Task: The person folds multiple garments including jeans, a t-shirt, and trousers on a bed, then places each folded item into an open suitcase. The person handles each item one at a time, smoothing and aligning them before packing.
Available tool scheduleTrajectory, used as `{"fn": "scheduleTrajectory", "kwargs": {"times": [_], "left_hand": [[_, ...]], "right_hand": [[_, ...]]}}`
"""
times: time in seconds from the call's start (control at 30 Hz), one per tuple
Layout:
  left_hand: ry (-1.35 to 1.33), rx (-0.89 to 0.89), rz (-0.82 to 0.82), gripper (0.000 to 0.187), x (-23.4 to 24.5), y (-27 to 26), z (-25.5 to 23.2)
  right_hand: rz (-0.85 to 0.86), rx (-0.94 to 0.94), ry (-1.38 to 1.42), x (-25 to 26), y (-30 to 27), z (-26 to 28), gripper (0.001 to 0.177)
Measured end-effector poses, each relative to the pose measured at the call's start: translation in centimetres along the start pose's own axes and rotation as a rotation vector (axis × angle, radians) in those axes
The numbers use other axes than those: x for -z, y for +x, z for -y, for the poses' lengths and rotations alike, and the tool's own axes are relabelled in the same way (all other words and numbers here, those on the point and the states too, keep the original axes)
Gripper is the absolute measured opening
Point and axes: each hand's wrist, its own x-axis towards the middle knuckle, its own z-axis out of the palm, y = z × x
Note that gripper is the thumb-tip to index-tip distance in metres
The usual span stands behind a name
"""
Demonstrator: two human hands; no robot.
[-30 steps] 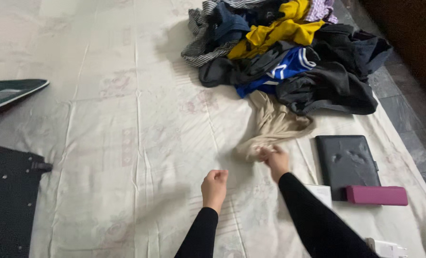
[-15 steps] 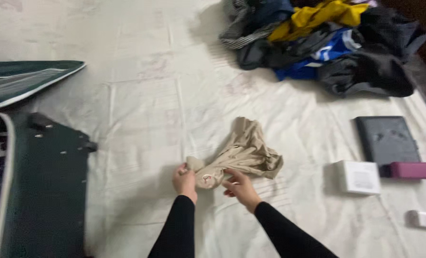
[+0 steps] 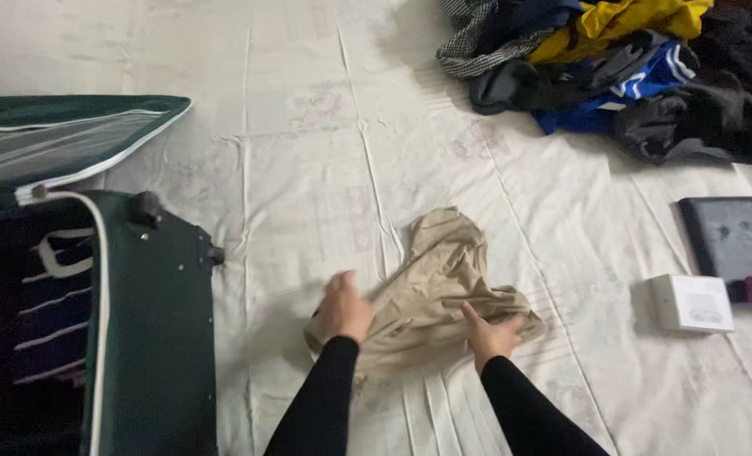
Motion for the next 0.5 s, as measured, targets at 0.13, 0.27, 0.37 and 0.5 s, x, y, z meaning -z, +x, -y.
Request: {"fn": "scheduleTrajectory", "kwargs": {"times": [0.13, 0.27, 0.37, 0.5], "left_hand": [[-0.058, -0.02, 0.141, 0.048, -5.2, 3.3, -3.8], [-0.135, 0.108, 0.329, 0.066, -9.3, 5.5, -5.4], [-0.414, 0.181, 0.59, 0.077, -10.5, 5.6, -6.0], [-1.308, 0.447, 0.848, 0.046, -7.5, 3.9, -7.4]], "right_hand": [[0.042, -0.077, 0.166, -2.0, 4.0, -2.1, 0.12], [0.146, 0.284, -0.113, -0.8, 8.1, -1.8, 0.078], [0.164, 0.804, -0.503, 0.5, 10.5, 2.1, 0.044], [0.153, 1.034, -0.528, -1.3, 11.3, 12.7, 0.019]]}}
